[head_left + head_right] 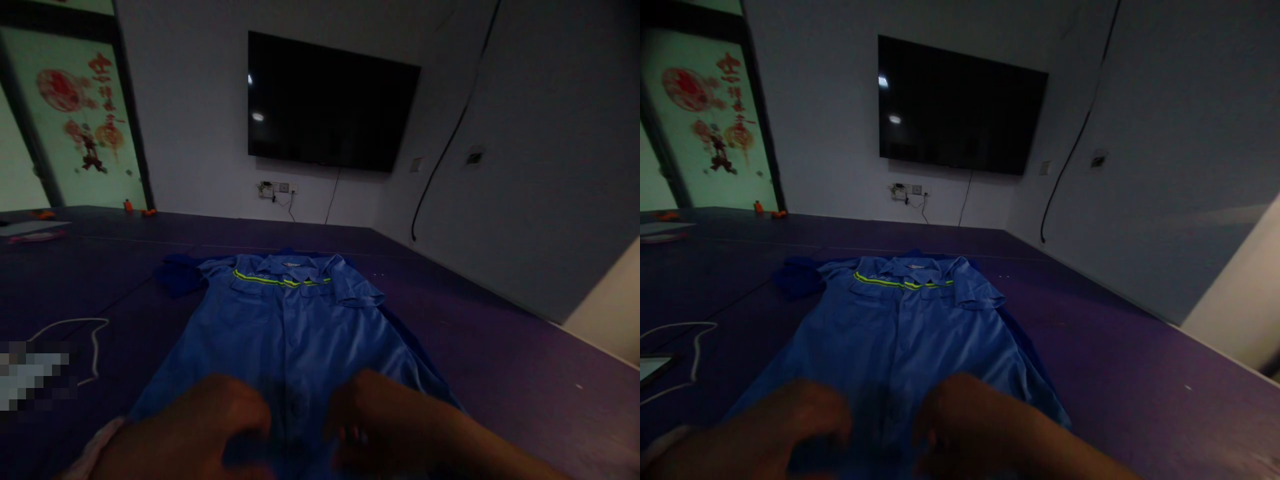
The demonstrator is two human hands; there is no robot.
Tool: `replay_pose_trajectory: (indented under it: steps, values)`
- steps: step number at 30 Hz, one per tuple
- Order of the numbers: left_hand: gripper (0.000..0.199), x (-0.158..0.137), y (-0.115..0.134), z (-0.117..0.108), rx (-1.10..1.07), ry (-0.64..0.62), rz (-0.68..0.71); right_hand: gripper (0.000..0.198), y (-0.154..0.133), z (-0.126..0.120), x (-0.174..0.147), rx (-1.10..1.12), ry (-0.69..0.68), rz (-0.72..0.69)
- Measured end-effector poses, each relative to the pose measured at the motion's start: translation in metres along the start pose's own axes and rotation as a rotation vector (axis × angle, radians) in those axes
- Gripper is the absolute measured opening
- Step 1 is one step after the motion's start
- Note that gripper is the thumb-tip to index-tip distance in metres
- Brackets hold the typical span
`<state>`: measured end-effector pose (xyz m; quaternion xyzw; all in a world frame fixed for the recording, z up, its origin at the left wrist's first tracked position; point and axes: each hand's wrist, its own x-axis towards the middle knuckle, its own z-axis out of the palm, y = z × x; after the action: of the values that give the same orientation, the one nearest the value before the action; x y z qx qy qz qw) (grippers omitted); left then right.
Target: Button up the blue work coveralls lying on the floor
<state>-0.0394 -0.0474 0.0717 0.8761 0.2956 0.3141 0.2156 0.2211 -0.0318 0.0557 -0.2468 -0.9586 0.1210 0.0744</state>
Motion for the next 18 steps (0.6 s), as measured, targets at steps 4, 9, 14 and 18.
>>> replay_pose_trajectory:
  steps: [4, 9, 14, 18]
  values:
    - [0.038, 0.070, -0.054, -0.038, 0.457, 0.245, -0.271, 0.014, 0.077, -0.052, 0.024, -0.198, 0.208, 0.334]
    - [0.042, 0.163, -0.158, -0.070, 0.808, 0.329, -0.621, 0.031, 0.188, -0.087, 0.061, -0.340, 0.299, 0.723]
    - [0.043, 0.195, -0.240, -0.068, 0.834, 0.222, -0.647, 0.047, 0.261, -0.093, 0.097, -0.434, 0.314, 0.845]
    - [0.051, 0.206, -0.291, -0.068, 0.833, 0.136, -0.621, 0.051, 0.302, -0.090, 0.122, -0.459, 0.244, 0.911]
